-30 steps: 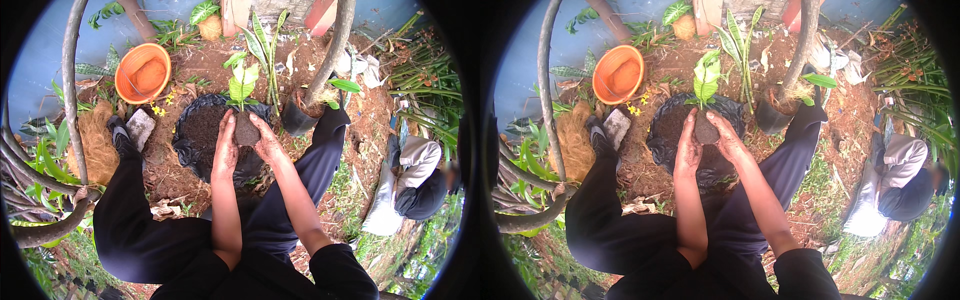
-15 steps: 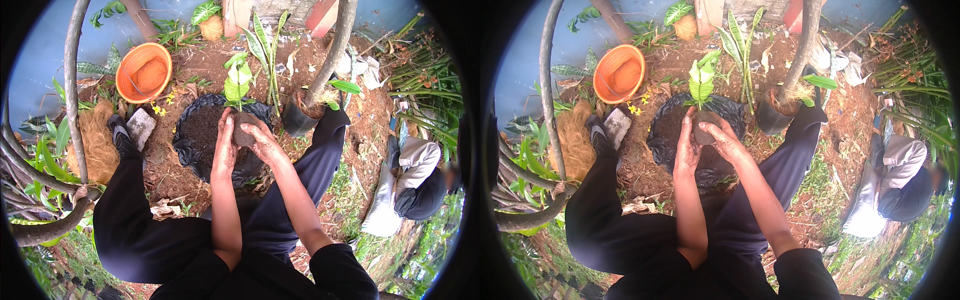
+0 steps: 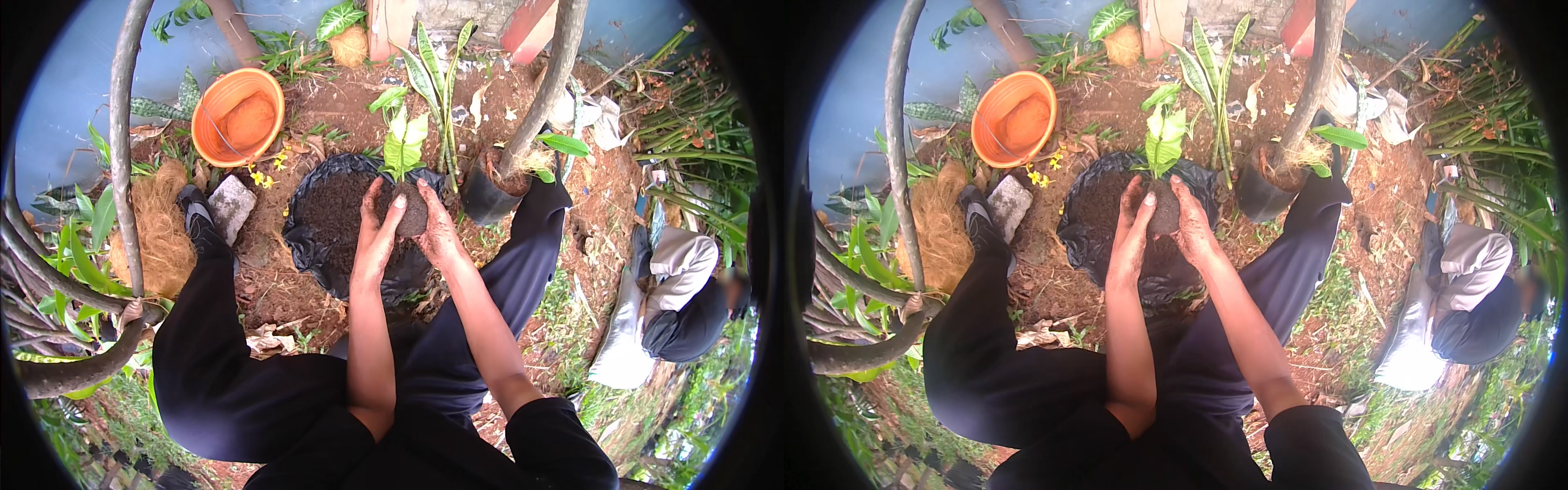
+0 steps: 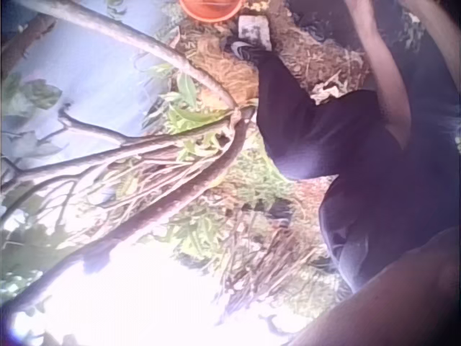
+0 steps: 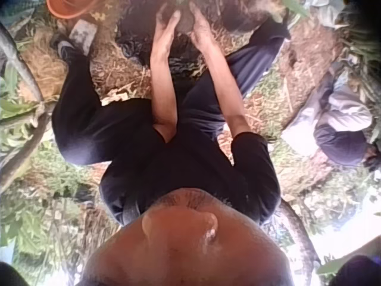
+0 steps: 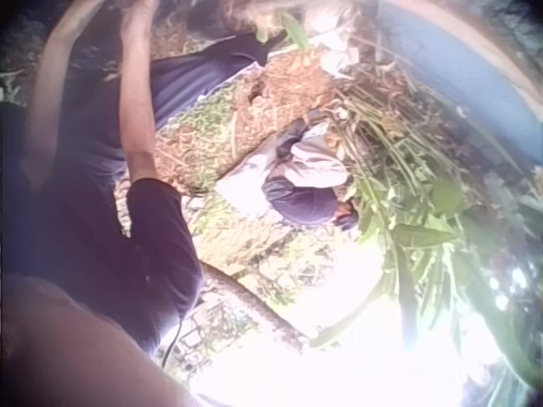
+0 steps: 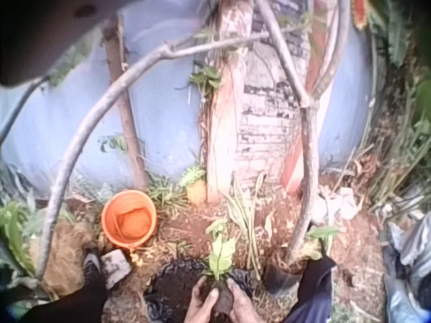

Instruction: The person is potting a small plant into a black plastic bag filled with soil. They use their hands to pack soil around the plant's root ball, ensuring it is securely placed within the bag.

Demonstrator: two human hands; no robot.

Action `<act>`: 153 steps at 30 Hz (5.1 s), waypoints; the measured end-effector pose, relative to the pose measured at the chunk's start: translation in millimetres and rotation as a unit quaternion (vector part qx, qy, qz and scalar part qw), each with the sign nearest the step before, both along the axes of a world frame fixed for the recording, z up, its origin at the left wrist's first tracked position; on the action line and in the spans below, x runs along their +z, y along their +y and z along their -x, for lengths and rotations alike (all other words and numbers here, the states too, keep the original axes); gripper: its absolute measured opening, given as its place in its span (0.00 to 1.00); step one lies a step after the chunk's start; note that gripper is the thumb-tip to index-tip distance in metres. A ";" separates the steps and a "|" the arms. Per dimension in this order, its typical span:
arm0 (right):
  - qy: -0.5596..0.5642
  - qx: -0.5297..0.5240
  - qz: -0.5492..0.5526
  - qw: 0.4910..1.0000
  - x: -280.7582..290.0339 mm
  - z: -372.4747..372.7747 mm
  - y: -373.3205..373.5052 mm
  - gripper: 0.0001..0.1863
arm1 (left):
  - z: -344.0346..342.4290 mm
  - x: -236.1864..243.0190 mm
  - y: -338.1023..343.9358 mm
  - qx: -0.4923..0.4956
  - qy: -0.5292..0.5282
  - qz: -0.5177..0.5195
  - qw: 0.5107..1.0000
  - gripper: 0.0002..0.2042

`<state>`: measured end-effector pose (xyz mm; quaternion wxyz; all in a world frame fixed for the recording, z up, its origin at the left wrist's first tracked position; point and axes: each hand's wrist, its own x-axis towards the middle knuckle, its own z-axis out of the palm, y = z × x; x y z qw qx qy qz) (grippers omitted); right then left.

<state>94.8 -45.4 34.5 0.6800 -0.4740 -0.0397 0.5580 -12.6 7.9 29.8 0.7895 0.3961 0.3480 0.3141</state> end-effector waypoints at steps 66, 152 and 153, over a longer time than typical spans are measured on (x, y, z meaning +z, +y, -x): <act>-0.130 0.055 -0.029 0.989 -18.3 -3.9 -1.5 0.48 | -2.0 -6.0 5.6 0.058 -0.107 0.082 0.989 0.42; 0.309 -0.022 -0.173 0.935 -5.0 -6.5 3.0 0.20 | 0.6 -12.4 3.7 0.033 0.040 -0.097 0.994 0.39; 0.317 -0.009 -0.181 0.931 -5.2 -6.8 2.3 0.20 | 1.3 -11.8 3.3 0.024 0.057 -0.112 0.992 0.39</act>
